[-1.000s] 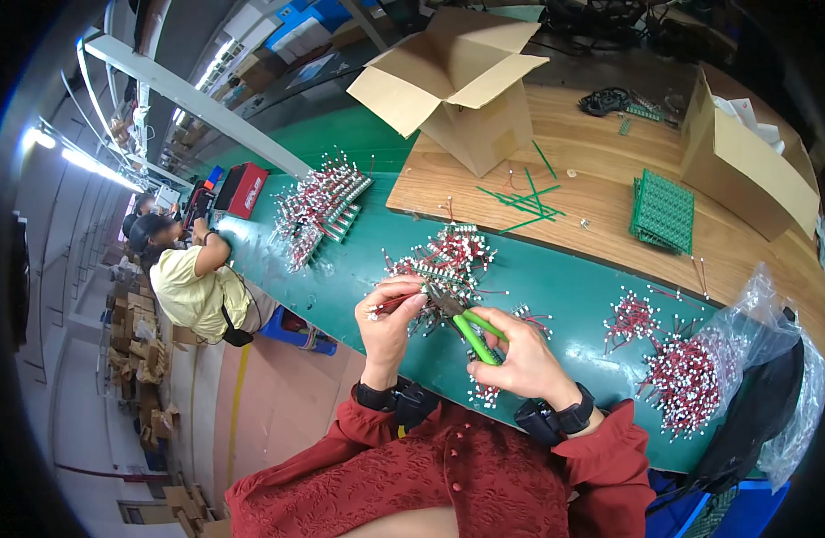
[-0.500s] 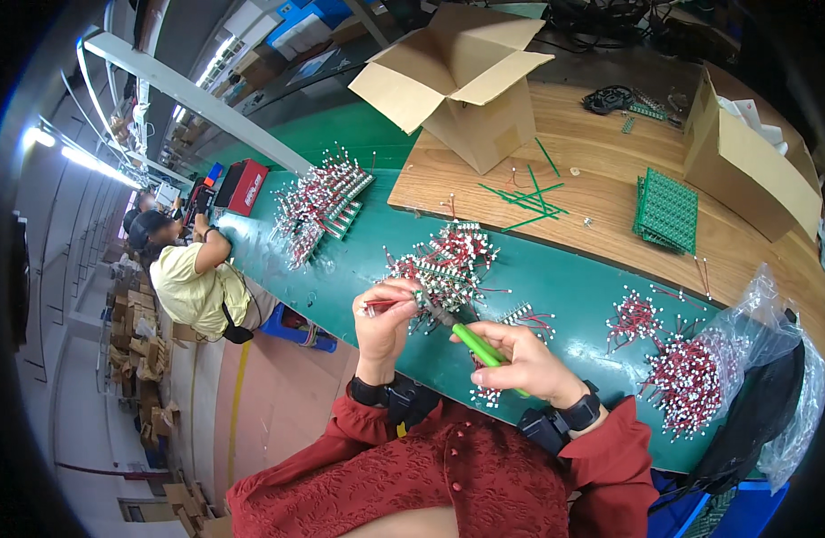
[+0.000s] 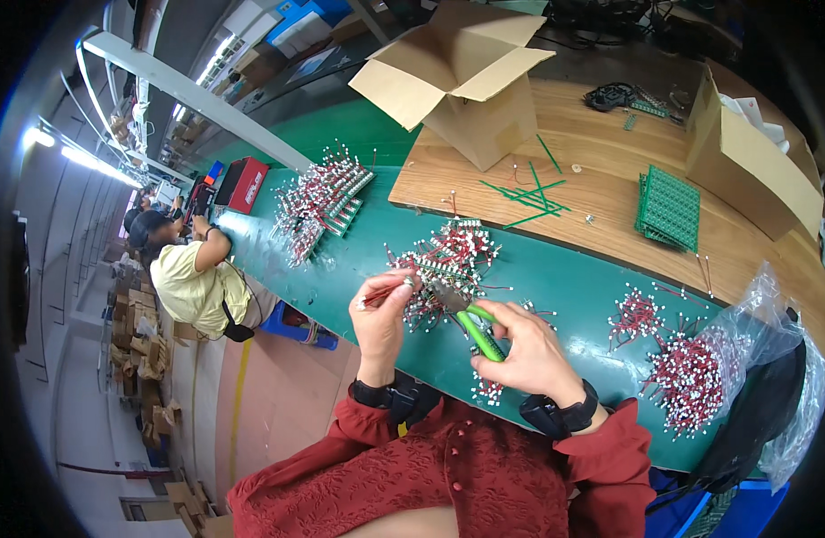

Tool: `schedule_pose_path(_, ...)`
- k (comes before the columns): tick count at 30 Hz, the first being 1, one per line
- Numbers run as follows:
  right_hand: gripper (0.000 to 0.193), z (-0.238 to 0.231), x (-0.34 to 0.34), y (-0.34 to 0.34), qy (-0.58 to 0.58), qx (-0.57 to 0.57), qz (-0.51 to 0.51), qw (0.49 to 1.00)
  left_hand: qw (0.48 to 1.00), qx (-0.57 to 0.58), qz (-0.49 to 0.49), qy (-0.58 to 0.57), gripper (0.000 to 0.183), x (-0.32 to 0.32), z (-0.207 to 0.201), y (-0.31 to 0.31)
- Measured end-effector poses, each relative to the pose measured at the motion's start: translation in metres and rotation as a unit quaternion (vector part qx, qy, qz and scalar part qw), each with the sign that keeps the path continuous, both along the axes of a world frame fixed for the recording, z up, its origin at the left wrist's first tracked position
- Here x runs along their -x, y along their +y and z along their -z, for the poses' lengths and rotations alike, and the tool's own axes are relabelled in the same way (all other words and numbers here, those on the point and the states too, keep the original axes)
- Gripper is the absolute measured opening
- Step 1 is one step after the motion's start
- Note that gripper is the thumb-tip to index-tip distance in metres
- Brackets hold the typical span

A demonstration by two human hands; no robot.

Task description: The person uses green-handled pliers to trim the excess wire leads from small red and white LED components. They pick up individual LEDs from a pile on the green workbench, cut the leads, and drop the trimmed components back onto the table. The task is performed repeatedly in a factory setting.

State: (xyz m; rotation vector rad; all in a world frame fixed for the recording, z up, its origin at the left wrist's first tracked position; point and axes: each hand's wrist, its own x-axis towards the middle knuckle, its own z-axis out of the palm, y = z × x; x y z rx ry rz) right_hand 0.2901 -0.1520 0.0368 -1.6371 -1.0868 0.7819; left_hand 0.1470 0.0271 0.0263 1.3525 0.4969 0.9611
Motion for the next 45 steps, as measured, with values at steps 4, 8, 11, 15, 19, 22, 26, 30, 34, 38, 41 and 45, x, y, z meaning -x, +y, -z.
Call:
schedule_pose_path(4,0.067,0.011,0.004,0.002,0.084,-0.041,-0.031,0.995,0.998,-0.059,0.012,0.029,0.016,-0.007,-0.003,-0.008)
schedule_pose_path(8,0.066,0.014,0.001,0.000,0.117,-0.020,-0.063,0.991,0.994,-0.090,0.019,0.065,0.015,-0.006,-0.005,-0.008)
schedule_pose_path(11,0.063,0.010,-0.001,-0.001,0.121,0.005,-0.073,0.990,0.988,-0.126,0.027,0.086,0.014,-0.005,-0.008,-0.007)
schedule_pose_path(15,0.058,0.013,0.001,-0.002,0.241,-0.012,-0.085,0.967,0.993,-0.086,0.049,0.061,0.014,0.000,-0.006,-0.004)
schedule_pose_path(19,0.057,0.008,0.000,0.000,0.403,-0.045,-0.152,0.901,0.992,0.046,0.103,-0.055,0.015,-0.003,0.000,-0.004)
schedule_pose_path(22,0.058,0.007,-0.004,-0.001,0.477,-0.058,-0.163,0.862,0.959,0.201,0.129,-0.153,0.013,-0.003,0.012,0.005)
schedule_pose_path(26,0.060,0.003,-0.010,-0.002,0.217,-0.012,-0.084,0.973,0.955,0.245,0.076,-0.148,0.009,0.006,0.013,0.010)
schedule_pose_path(30,0.062,0.004,0.004,0.001,-0.148,0.047,0.049,0.987,0.975,0.196,0.025,-0.099,0.012,0.009,0.001,0.012)
schedule_pose_path(34,0.064,0.002,0.005,0.002,-0.193,0.026,0.072,0.978,0.990,0.114,0.012,-0.078,0.015,0.009,0.001,0.010)
schedule_pose_path(38,0.067,0.005,0.002,0.002,0.053,-0.041,-0.007,0.998,1.000,-0.026,0.009,0.008,0.016,0.000,0.002,-0.001)
schedule_pose_path(41,0.067,0.009,0.004,0.003,0.073,-0.076,-0.013,0.994,0.997,-0.063,0.018,0.036,0.016,-0.006,-0.003,-0.009)
schedule_pose_path(45,0.067,0.008,0.000,0.000,0.044,-0.042,-0.046,0.997,0.994,-0.096,0.010,0.054,0.015,-0.007,-0.006,-0.011)
